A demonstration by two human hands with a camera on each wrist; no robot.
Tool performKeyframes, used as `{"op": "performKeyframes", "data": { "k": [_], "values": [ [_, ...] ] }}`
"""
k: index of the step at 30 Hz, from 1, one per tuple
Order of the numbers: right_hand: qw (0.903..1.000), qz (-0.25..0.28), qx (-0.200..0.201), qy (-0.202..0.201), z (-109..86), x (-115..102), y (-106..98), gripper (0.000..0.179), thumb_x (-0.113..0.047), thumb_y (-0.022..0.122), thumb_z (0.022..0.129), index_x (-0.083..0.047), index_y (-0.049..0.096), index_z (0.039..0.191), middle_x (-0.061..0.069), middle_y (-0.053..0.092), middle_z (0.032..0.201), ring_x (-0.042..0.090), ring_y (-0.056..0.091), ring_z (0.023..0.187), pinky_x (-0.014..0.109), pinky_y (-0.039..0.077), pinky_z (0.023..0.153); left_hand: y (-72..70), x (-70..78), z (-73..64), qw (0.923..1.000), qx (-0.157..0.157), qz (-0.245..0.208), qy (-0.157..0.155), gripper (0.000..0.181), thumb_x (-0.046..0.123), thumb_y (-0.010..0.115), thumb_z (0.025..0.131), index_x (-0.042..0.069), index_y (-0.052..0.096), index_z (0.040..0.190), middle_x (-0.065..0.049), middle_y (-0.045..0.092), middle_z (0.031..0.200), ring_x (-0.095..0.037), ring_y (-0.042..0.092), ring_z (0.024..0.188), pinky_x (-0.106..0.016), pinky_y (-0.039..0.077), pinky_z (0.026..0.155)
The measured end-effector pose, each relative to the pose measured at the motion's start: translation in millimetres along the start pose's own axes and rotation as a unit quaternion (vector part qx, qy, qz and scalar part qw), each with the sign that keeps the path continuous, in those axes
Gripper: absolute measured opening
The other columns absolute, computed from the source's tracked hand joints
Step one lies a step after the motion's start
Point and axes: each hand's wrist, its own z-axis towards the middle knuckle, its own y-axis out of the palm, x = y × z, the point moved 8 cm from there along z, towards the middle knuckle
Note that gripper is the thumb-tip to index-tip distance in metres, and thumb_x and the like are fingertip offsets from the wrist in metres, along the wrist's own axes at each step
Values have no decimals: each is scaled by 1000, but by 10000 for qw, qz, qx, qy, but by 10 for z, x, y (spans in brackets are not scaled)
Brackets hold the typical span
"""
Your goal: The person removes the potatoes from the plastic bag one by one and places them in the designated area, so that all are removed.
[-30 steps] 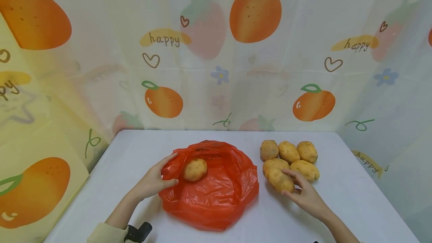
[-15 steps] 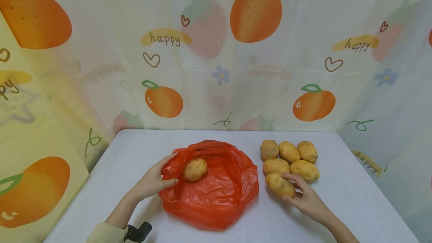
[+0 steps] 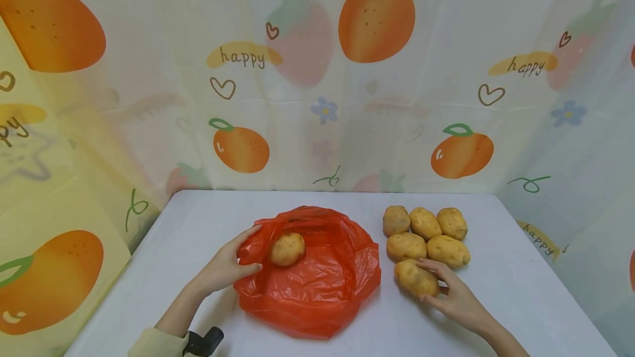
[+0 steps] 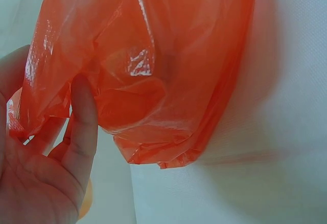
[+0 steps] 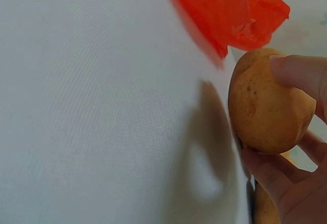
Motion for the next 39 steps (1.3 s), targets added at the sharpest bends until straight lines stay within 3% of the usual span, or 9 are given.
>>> {"op": "performKeyframes", "data": {
  "k": [4,8,17,26,35,39],
  "values": [
    [9999,-44,38,-139,-18,27,-15,60,-25,74,77,-15,46,130,7,45,131,-11,37,112,24,51,78,10,14,-3,10000,-37,-14,73,76,9,69,79,30,31,142,-8,41,139,-33,47,117,-38,55,77],
    [9991,-183,152,-354,-33,33,-22,60,-21,75,76,-14,48,129,8,45,130,-17,31,113,23,52,78,21,29,-4,9998,-89,-2,202,76,9,69,80,27,31,143,-11,40,139,-34,47,117,-39,55,77],
    [9907,-939,361,-917,-76,-41,6,63,-13,78,71,-12,49,128,10,47,131,-13,30,118,27,53,77,8,15,2,10000,-12,-14,76,76,9,69,79,31,32,142,-7,40,139,-33,46,118,-39,55,77],
    [9906,-895,439,-934,-68,-57,-5,46,-17,69,82,-15,52,125,10,48,130,-11,33,117,27,53,76,5,18,-1,9998,-44,48,173,76,11,70,80,30,31,142,-9,40,139,-33,47,117,-39,55,78],
    [9937,-831,328,-675,-68,-16,6,53,-21,69,82,-10,48,130,9,52,124,3,48,109,24,52,76,1,47,-17,9998,-70,15,197,76,11,70,80,27,31,142,-11,39,140,-34,47,118,-40,54,78],
    [9948,-746,302,-628,-59,-15,14,55,-22,70,81,-10,48,130,8,52,124,0,47,108,24,52,75,5,48,-25,9999,-83,4,132,75,10,69,80,28,32,142,-10,40,139,-33,47,118,-39,54,79]
  ]
}}
